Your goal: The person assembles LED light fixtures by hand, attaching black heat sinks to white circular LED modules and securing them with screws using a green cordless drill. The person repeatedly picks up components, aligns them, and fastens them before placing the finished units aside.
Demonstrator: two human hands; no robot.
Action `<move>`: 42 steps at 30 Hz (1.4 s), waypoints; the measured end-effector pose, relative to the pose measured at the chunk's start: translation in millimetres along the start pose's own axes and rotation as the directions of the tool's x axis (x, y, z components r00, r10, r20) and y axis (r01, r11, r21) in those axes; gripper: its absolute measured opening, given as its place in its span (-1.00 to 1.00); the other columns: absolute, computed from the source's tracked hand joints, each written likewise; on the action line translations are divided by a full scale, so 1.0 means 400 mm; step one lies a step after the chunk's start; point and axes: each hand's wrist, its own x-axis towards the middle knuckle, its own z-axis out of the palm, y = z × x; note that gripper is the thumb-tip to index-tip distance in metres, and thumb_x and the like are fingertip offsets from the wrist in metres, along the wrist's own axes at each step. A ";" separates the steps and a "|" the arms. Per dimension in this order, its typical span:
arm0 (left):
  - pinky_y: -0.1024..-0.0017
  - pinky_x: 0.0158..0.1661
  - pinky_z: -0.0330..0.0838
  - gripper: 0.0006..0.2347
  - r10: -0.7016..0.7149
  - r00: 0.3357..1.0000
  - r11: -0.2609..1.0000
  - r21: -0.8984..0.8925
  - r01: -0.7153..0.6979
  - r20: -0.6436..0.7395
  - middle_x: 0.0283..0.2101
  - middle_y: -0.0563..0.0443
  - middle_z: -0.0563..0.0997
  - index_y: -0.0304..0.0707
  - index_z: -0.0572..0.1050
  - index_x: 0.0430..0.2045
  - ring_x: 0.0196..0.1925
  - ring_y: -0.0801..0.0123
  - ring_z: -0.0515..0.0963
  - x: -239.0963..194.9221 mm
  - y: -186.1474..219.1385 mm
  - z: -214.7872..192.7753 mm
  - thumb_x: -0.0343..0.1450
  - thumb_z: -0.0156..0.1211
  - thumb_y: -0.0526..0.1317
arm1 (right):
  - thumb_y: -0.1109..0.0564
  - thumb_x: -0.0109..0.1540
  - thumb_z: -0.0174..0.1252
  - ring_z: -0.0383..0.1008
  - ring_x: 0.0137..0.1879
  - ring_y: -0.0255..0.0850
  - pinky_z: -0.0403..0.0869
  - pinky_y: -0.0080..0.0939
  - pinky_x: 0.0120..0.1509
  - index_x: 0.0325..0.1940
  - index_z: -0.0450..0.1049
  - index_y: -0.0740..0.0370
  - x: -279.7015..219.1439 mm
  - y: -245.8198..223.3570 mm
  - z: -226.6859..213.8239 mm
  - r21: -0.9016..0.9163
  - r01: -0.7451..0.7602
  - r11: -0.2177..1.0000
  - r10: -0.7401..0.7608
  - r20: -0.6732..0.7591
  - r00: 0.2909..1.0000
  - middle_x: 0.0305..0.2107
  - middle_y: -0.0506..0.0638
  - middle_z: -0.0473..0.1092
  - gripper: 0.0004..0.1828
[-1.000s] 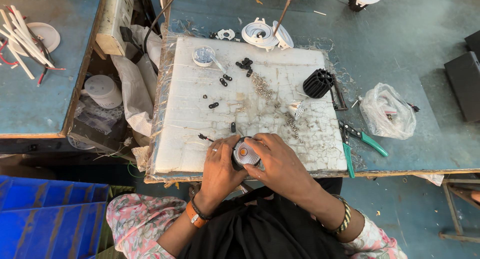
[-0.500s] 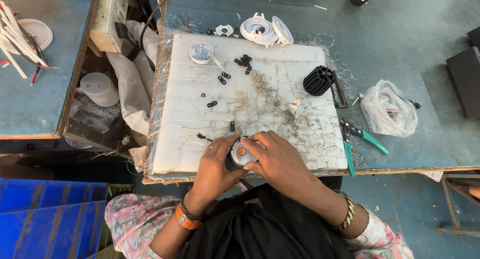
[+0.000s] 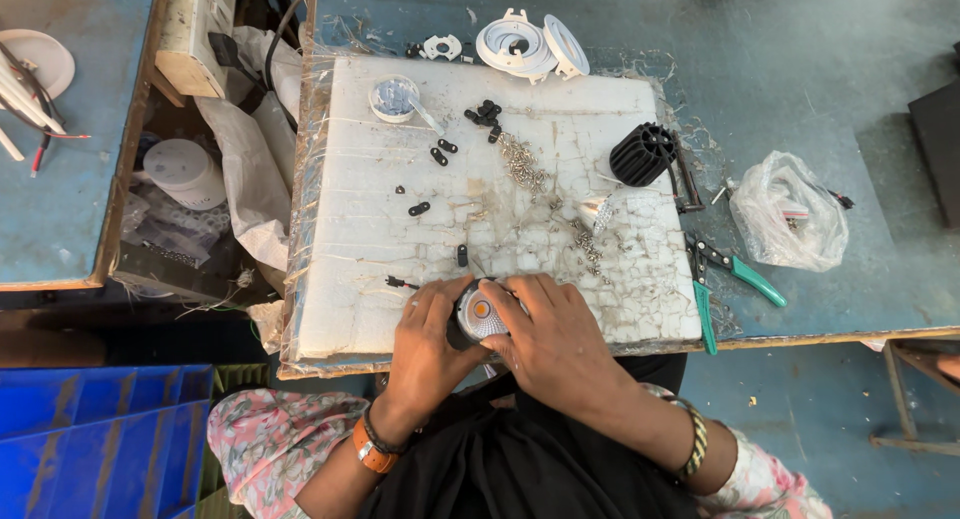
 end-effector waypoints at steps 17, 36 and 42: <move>-0.02 0.18 0.32 -0.30 0.045 0.990 0.987 0.156 -0.024 -0.131 -0.08 -0.26 0.56 -0.39 0.41 -0.01 0.05 -0.22 0.52 -0.008 0.010 0.023 0.01 0.62 -0.11 | -0.24 0.20 0.27 0.35 0.19 0.00 0.33 0.06 0.24 0.28 0.41 0.20 -0.043 0.036 0.073 0.110 -0.028 0.994 0.045 -0.160 0.986 0.04 0.08 0.39 -0.30; 0.06 -0.04 0.38 -0.34 0.021 0.980 0.968 0.248 0.029 -0.196 -0.18 -0.21 0.55 -0.41 0.45 -0.04 -0.10 -0.08 0.54 -0.007 -0.058 -0.091 0.03 0.60 -0.09 | 0.09 0.06 0.44 0.58 -0.02 0.05 0.51 0.00 0.08 0.01 0.62 0.14 0.560 0.785 0.064 -0.059 -0.512 0.857 0.509 -0.067 0.858 -0.15 0.16 0.57 -0.57; 0.08 -0.07 0.39 -0.34 -0.011 0.981 0.966 0.252 0.062 -0.196 -0.17 -0.19 0.57 -0.39 0.45 -0.03 -0.11 -0.06 0.55 -0.007 -0.060 -0.086 0.03 0.58 -0.07 | 0.12 0.19 0.17 0.60 0.04 0.03 0.62 0.14 0.07 0.06 0.50 0.30 0.506 0.746 -0.100 0.884 -0.316 0.345 0.645 0.022 0.764 -0.12 0.08 0.52 -0.63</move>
